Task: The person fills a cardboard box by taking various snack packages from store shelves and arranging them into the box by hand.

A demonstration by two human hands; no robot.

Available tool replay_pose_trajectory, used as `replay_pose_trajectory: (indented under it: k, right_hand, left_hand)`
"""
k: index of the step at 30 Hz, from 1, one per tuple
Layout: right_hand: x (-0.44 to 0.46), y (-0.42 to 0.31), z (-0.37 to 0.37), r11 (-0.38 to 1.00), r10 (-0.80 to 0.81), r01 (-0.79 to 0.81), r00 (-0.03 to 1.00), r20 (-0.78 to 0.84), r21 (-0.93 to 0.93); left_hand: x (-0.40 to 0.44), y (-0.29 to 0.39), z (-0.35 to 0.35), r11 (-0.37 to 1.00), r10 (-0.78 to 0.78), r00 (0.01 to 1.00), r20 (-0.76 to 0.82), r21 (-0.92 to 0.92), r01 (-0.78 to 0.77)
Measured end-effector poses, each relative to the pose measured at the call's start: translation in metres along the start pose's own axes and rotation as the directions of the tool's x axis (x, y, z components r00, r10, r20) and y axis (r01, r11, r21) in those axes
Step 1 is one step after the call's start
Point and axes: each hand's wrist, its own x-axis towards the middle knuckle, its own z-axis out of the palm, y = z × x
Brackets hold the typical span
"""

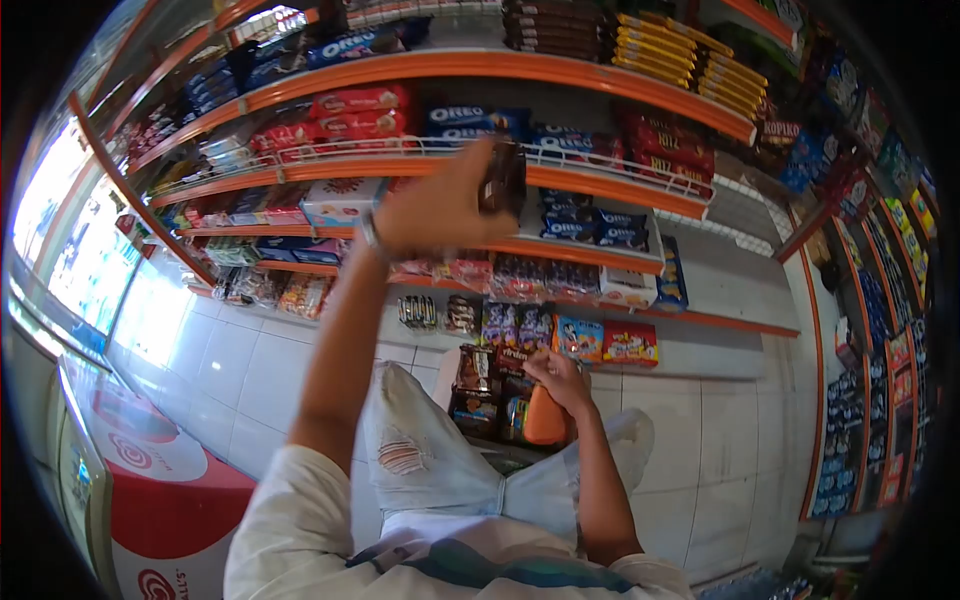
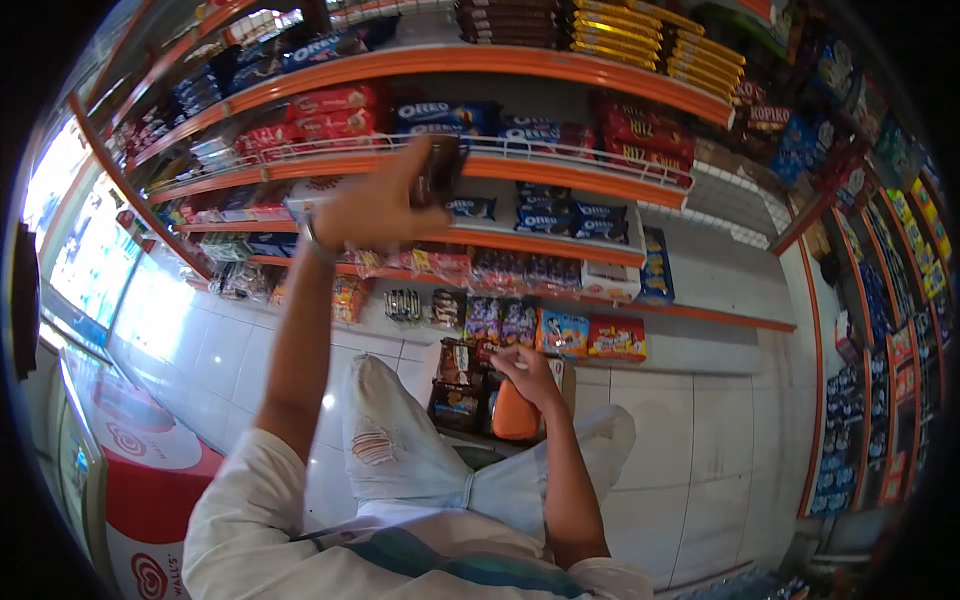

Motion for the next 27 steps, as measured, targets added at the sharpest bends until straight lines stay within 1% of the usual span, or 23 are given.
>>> replay_pose_trajectory:
  k: [2,4,5,7,8,9,10,11,12,13,14,15,16,17,18,19,20,21,22,23,25,26,27]
  right_hand:
    - [-0.01,-0.043,0.012,0.978,0.077,-0.081,0.997,0.029,0.19]
    - [-0.01,-0.033,0.012,0.953,-0.021,-0.015,0.993,0.117,0.303]
    - [-0.013,-0.037,0.014,0.929,0.026,-0.064,0.994,0.109,0.364]
    - [-0.015,-0.032,0.015,0.893,0.111,-0.144,0.989,0.101,0.426]
    - [-0.014,-0.02,0.016,0.955,0.158,-0.183,0.98,0.122,0.233]
    - [-0.012,-0.009,0.018,0.978,0.202,-0.208,0.969,0.144,0.029]
    - [-0.007,0.005,0.022,0.972,0.225,-0.232,0.962,0.152,0.029]
    - [-0.007,0.024,0.031,0.971,0.238,-0.24,0.957,0.169,-0.009]
    - [-0.008,0.037,0.039,0.97,0.244,-0.24,0.952,0.185,-0.044]
    - [-0.012,0.04,0.045,0.965,0.262,-0.261,0.945,0.193,-0.035]
    - [-0.011,0.041,0.047,0.952,0.307,-0.3,0.927,0.214,-0.066]
    - [-0.005,0.038,0.046,0.941,0.337,-0.321,0.912,0.232,-0.103]
    - [-0.002,0.039,0.043,0.927,0.358,-0.376,0.885,0.298,0.003]
    - [-0.001,0.045,0.041,0.927,0.355,-0.374,0.884,0.304,0.004]
    - [0.002,0.055,0.039,0.916,0.398,-0.4,0.893,0.21,-0.038]
    - [0.004,0.066,0.037,0.901,0.434,-0.428,0.894,0.111,-0.077]
    - [0.005,0.074,0.035,0.848,0.508,-0.495,0.861,0.023,-0.187]
    - [0.004,0.082,0.034,0.85,0.505,-0.493,0.863,0.025,-0.187]
    - [0.002,0.092,0.032,0.888,0.459,-0.455,0.888,0.043,-0.068]
    - [0.002,0.1,0.029,0.91,0.408,-0.41,0.911,0.054,0.053]
    - [0.002,0.106,0.026,0.915,0.401,-0.402,0.915,0.033,0.036]
    - [0.003,0.102,0.025,0.895,0.444,-0.444,0.896,0.006,0.032]
    - [0.002,0.097,0.025,0.874,0.486,-0.486,0.874,-0.02,0.029]
  left_hand:
    - [-0.014,-0.05,0.084,0.974,0.025,0.999,-0.044,-0.226,-0.034]
    - [-0.025,-0.096,0.173,0.855,-0.076,0.995,-0.061,-0.518,0.033]
    - [-0.031,-0.122,0.217,0.838,-0.096,0.995,-0.019,-0.541,0.07]
    - [-0.047,-0.156,0.286,0.525,-0.392,0.918,0.057,-0.806,0.274]
    - [-0.06,-0.155,0.3,0.5,-0.405,0.91,0.087,-0.813,0.3]
    - [-0.071,-0.157,0.31,0.406,-0.486,0.859,0.16,-0.829,0.384]
    - [-0.08,-0.159,0.318,0.307,-0.557,0.798,0.23,-0.836,0.455]
    - [-0.091,-0.172,0.34,0.283,-0.571,0.78,0.254,-0.831,0.478]
    - [-0.098,-0.195,0.371,0.355,-0.594,0.76,0.263,-0.761,0.542]
    - [-0.103,-0.2,0.379,0.423,-0.616,0.741,0.268,-0.681,0.598]
    - [-0.104,-0.206,0.383,0.439,-0.634,0.693,0.344,-0.577,0.689]
    - [-0.102,-0.215,0.382,0.44,-0.638,0.693,0.337,-0.579,0.687]
    - [-0.1,-0.222,0.376,0.278,-0.527,0.717,0.457,-0.704,0.653]
    - [-0.101,-0.226,0.37,0.087,-0.387,0.743,0.546,-0.78,0.619]
    - [-0.111,-0.235,0.37,0.366,-0.266,0.86,0.436,-0.779,0.509]
    - [-0.111,-0.231,0.36,0.37,-0.268,0.86,0.434,-0.778,0.508]
    - [-0.108,-0.22,0.346,0.219,-0.296,0.806,0.512,-0.785,0.579]
    - [-0.105,-0.214,0.337,0.063,-0.308,0.747,0.589,-0.771,0.634]
    - [-0.106,-0.235,0.363,0.129,-0.425,0.718,0.551,-0.748,0.65]
    - [-0.105,-0.235,0.36,0.135,-0.427,0.721,0.546,-0.75,0.648]
    - [-0.109,-0.232,0.357,0.33,-0.316,0.815,0.486,-0.749,0.575]
    - [-0.11,-0.241,0.368,0.311,-0.363,0.829,0.425,-0.784,0.537]
    - [-0.111,-0.252,0.376,0.314,-0.365,0.829,0.424,-0.782,0.538]
